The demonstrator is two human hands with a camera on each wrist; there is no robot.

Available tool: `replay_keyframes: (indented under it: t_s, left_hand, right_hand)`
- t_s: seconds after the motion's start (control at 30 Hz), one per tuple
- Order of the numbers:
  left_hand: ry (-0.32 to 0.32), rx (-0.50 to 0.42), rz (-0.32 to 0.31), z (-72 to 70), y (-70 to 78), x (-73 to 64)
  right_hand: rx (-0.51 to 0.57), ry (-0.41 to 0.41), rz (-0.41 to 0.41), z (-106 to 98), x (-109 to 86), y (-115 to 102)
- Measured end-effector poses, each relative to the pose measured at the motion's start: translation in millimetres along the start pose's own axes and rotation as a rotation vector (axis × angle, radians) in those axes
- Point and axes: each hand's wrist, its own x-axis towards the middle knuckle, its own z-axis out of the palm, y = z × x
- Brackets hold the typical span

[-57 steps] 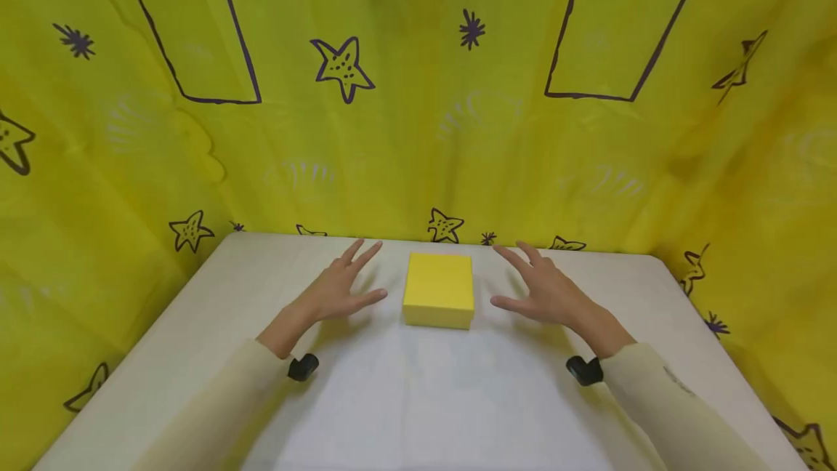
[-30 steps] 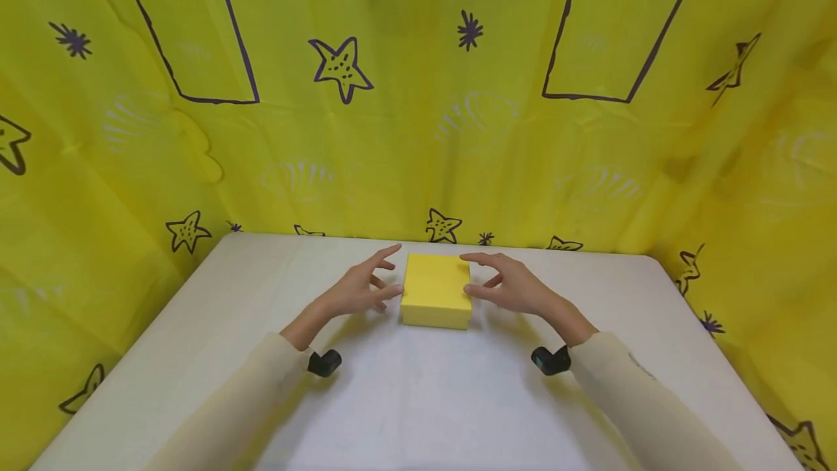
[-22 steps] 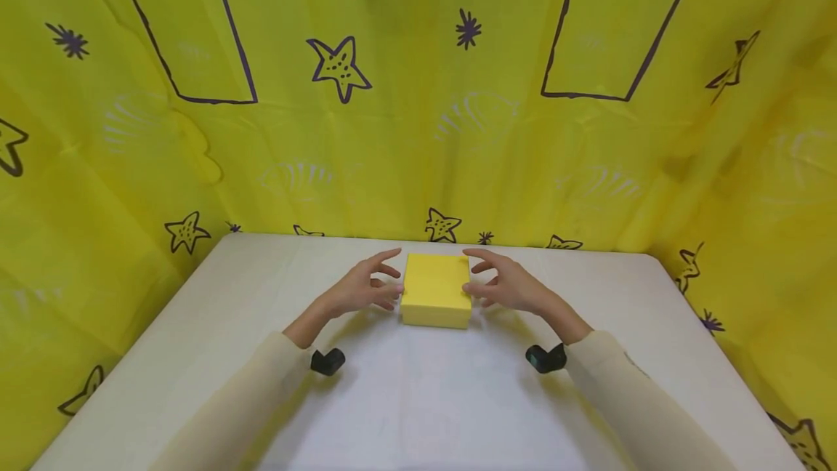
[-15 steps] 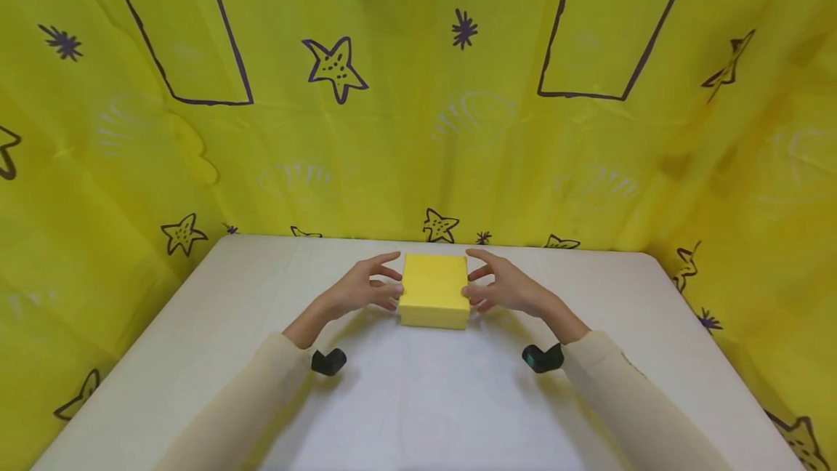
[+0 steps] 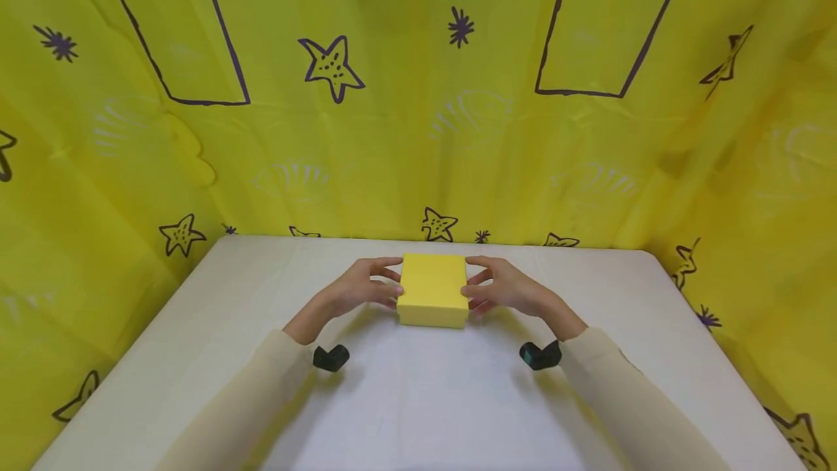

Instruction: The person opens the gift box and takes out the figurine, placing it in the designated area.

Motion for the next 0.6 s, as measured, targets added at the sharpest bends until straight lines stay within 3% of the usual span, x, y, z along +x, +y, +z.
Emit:
replay_keyframes:
  t_s: [0.6]
  left_hand:
    - [0.023,0.005,-0.018,0.4,7.5,-0.1]
  right_hand:
    - [0.053,-0.006,0.025,2.0,0.2,-3.9]
